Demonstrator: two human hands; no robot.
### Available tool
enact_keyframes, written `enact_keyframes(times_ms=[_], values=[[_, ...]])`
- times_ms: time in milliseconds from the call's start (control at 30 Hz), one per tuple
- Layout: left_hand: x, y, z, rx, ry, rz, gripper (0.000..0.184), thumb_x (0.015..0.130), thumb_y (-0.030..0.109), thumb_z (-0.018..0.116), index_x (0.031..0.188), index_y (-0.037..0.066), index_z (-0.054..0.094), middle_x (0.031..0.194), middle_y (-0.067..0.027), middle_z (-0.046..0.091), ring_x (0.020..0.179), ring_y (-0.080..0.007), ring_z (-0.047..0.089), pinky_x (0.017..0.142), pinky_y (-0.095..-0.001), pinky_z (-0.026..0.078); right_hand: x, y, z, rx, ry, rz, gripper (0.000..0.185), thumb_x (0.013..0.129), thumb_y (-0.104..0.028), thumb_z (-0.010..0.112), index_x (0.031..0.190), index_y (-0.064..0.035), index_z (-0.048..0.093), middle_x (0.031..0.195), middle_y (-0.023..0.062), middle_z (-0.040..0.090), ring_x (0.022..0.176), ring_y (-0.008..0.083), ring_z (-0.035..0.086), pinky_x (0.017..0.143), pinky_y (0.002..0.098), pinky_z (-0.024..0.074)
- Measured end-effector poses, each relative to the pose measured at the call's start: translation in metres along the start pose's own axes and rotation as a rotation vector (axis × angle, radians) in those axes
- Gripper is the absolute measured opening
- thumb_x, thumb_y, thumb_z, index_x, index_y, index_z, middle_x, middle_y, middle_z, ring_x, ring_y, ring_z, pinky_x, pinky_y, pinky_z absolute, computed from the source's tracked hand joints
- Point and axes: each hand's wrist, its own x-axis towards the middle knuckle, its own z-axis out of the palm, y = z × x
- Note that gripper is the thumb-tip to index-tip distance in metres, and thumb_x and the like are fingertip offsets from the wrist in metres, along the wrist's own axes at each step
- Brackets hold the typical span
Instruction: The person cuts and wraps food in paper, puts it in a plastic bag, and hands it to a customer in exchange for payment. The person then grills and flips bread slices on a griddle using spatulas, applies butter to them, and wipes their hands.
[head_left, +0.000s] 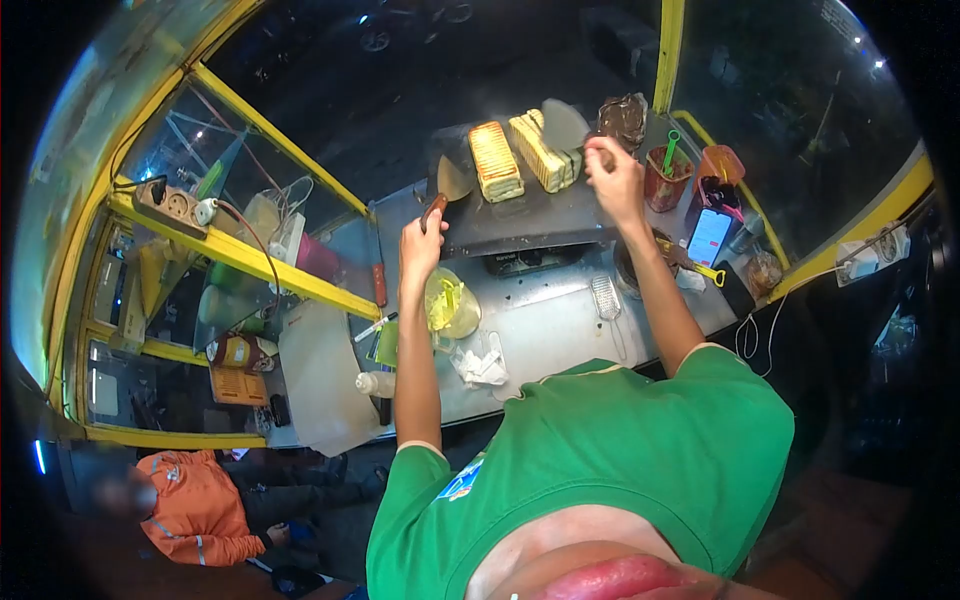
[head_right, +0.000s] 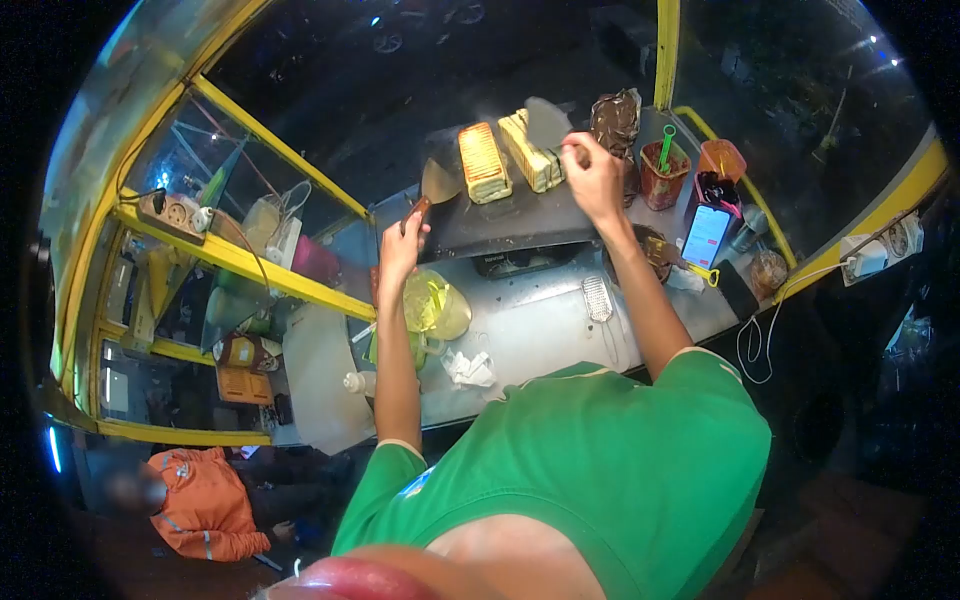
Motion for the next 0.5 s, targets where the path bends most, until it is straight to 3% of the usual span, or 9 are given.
enact_keyframes(times_ms=[100,167,233,300,367,400,433,467,500], values=[[-0.009,0.004,0.006,0.052,0.05,0.078,0.049,0.095,0.043,0.05,0.084,-0.001,0.068,0.065,-0.016,0.065,0.065,-0.0296,0.067,0.061,-0.0387,0.048,0.005,0.005,-0.02,-0.16,0.175,-0.054,0.013,0.087,-0.014,0.062,0.098,-0.0075,0.066,0.078,0.0145,0.068,0.072,0.0247,0.069,0.065,0.0358,0.0513],[-0.021,0.018,0.013,0.199,0.073,0.166,0.049,0.095,0.043,0.05,0.09,-0.003,0.066,0.08,-0.0293,0.065,0.084,-0.0466,0.063,0.073,-0.0505,0.048,0.0,0.016,-0.019,-0.221,0.15,0.049,0.015,0.086,-0.012,0.062,0.1,-0.0076,0.066,0.081,0.0163,0.069,0.076,0.0299,0.069,0.067,0.0385,0.0517],[-0.033,0.031,0.024,0.267,0.049,0.181,0.049,0.096,0.043,0.05,0.091,-0.003,0.065,0.082,-0.0298,0.064,0.085,-0.0476,0.063,0.074,-0.0521,0.048,-0.015,0.026,-0.003,-0.271,0.049,-0.12,0.017,0.086,-0.013,0.061,0.102,-0.0079,0.066,0.085,0.0178,0.069,0.08,0.034,0.068,0.069,0.0406,0.0519],[-0.046,0.037,0.032,0.347,0.048,0.163,0.048,0.096,0.042,0.049,0.089,-0.004,0.064,0.082,-0.0302,0.064,0.083,-0.0484,0.062,0.073,-0.0519,0.048,-0.033,0.016,0.009,-0.294,-0.118,-0.134,0.02,0.085,-0.013,0.061,0.104,-0.0097,0.067,0.079,0.0169,0.067,0.076,0.0346,0.067,0.068,0.0405,0.0516],[-0.06,0.036,0.033,0.306,0.044,0.17,0.048,0.097,0.04,0.048,0.09,-0.005,0.064,0.082,-0.0314,0.063,0.083,-0.0501,0.061,0.074,-0.0532,0.047,-0.036,0.01,0.012,-0.168,-0.061,-0.082,0.021,0.085,-0.013,0.062,0.105,-0.0092,0.066,0.074,0.0149,0.066,0.071,0.0301,0.067,0.067,0.0392,0.0511],[-0.071,0.034,0.032,0.268,0.065,0.182,0.051,0.097,0.042,0.048,0.088,-0.005,0.065,0.071,-0.0252,0.065,0.069,-0.0407,0.065,0.065,-0.0467,0.049,-0.035,0.007,0.004,-0.183,-0.075,0.028,0.021,0.085,-0.014,0.062,0.104,-0.0083,0.066,0.073,0.014,0.066,0.07,0.0271,0.067,0.066,0.0382,0.0509],[-0.082,0.03,0.034,0.267,0.073,0.174,0.051,0.097,0.042,0.048,0.088,-0.005,0.065,0.071,-0.0252,0.065,0.069,-0.0407,0.065,0.065,-0.0467,0.049,-0.035,-0.002,-0.005,-0.196,-0.093,0.142,0.021,0.084,-0.016,0.063,0.104,-0.0073,0.066,0.072,0.0132,0.065,0.069,0.0241,0.066,0.066,0.0371,0.0507],[-0.093,0.023,0.038,0.021,0.03,0.075,0.052,0.098,0.044,0.048,0.088,-0.004,0.065,0.065,-0.0186,0.063,0.061,-0.0314,0.063,0.06,-0.0408,0.047,-0.038,0.008,-0.006,-0.152,0.007,0.086,0.022,0.083,-0.017,0.064,0.102,-0.0065,0.066,0.07,0.0117,0.064,0.07,0.02,0.066,0.067,0.0353,0.05],[-0.099,0.017,0.047,-0.228,-0.01,-0.02,0.053,0.098,0.046,0.047,0.087,-0.003,0.065,0.059,-0.012,0.062,0.054,-0.0221,0.06,0.055,-0.0349,0.046,-0.038,0.017,-0.013,-0.181,-0.007,0.099,0.018,0.084,-0.017,0.064,0.099,-0.0059,0.067,0.069,0.0088,0.064,0.067,0.0169,0.066,0.06,0.0327,0.0514]])
